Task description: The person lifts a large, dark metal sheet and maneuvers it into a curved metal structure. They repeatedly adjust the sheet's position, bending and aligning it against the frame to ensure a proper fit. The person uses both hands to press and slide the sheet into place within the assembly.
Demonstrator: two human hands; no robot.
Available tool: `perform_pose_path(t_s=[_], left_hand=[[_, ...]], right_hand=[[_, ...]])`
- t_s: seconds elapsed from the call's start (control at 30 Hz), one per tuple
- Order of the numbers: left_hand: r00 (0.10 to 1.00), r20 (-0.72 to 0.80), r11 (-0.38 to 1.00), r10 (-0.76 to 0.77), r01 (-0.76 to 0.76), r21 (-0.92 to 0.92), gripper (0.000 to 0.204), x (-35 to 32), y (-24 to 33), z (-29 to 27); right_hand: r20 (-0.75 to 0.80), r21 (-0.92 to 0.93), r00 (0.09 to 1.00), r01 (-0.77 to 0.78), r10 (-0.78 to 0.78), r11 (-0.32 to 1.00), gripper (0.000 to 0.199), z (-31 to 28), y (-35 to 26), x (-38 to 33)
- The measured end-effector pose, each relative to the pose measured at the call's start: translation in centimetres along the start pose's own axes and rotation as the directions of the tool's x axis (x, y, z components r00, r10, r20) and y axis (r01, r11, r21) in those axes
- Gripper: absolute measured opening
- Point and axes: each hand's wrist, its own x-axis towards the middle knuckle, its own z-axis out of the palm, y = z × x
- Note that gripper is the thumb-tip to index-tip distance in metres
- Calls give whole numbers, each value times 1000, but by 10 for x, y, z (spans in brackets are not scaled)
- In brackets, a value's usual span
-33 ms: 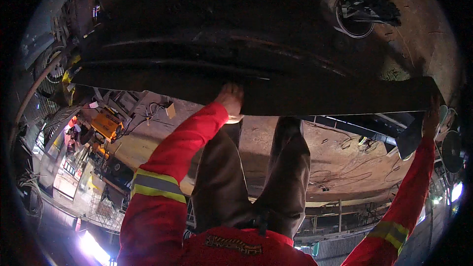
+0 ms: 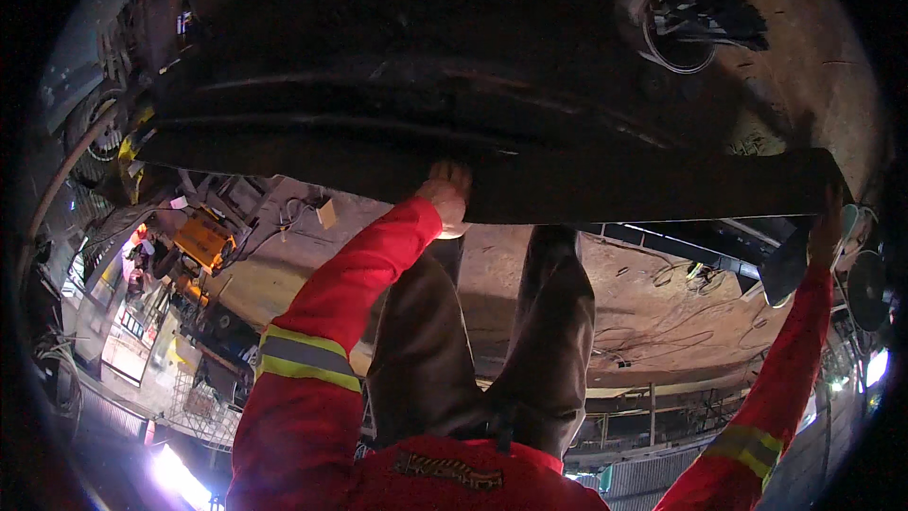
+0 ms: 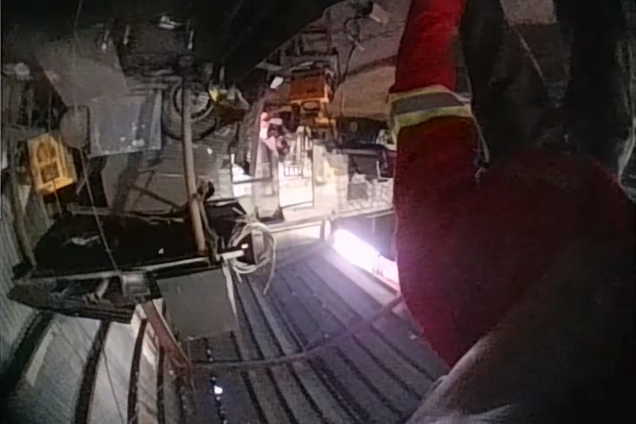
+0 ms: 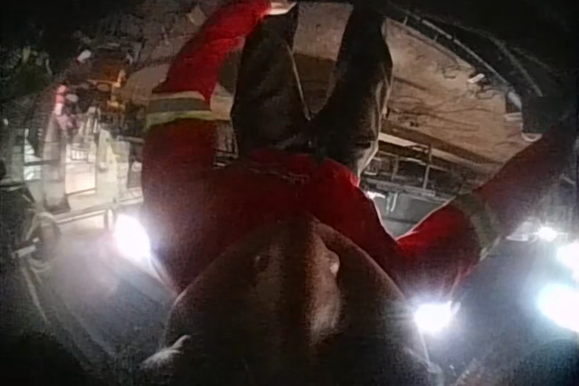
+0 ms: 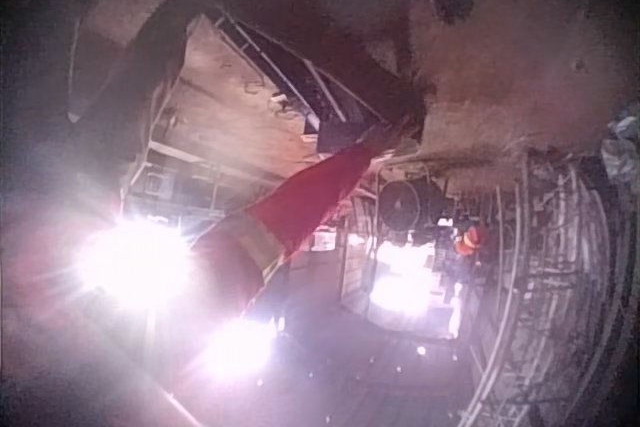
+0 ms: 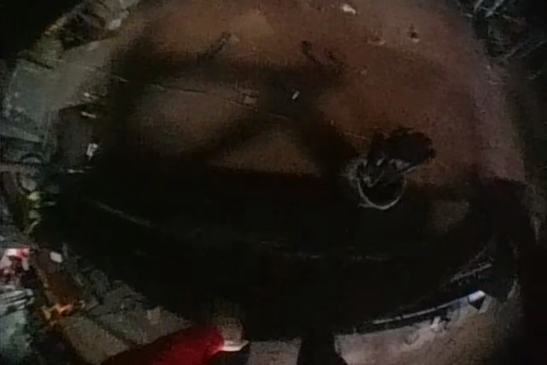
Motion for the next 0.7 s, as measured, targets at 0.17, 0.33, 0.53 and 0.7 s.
perform_pose_path(t_s=[0.17, 0.33, 0.53, 0.7], left_hand=[[993, 104, 998, -62, 59, 26, 87, 4, 10, -21], [980, 195, 999, -50, 48, 15, 89, 9, 7, -21], [999, -53, 999, 13, -16, -50, 93, 3, 19, -15], [999, -28, 988, 38, -42, -145, 94, 25, 63, -33]], right_hand=[[63, -36, 982, -178, 180, 983, 53, -21, -44, -25], [-78, 88, 997, -10, 17, 996, 46, -31, -22, -49], [-441, 140, 860, -216, 256, 966, 33, -92, -86, 25], [-429, -47, 882, -239, 196, 970, 31, -81, -77, 21]])
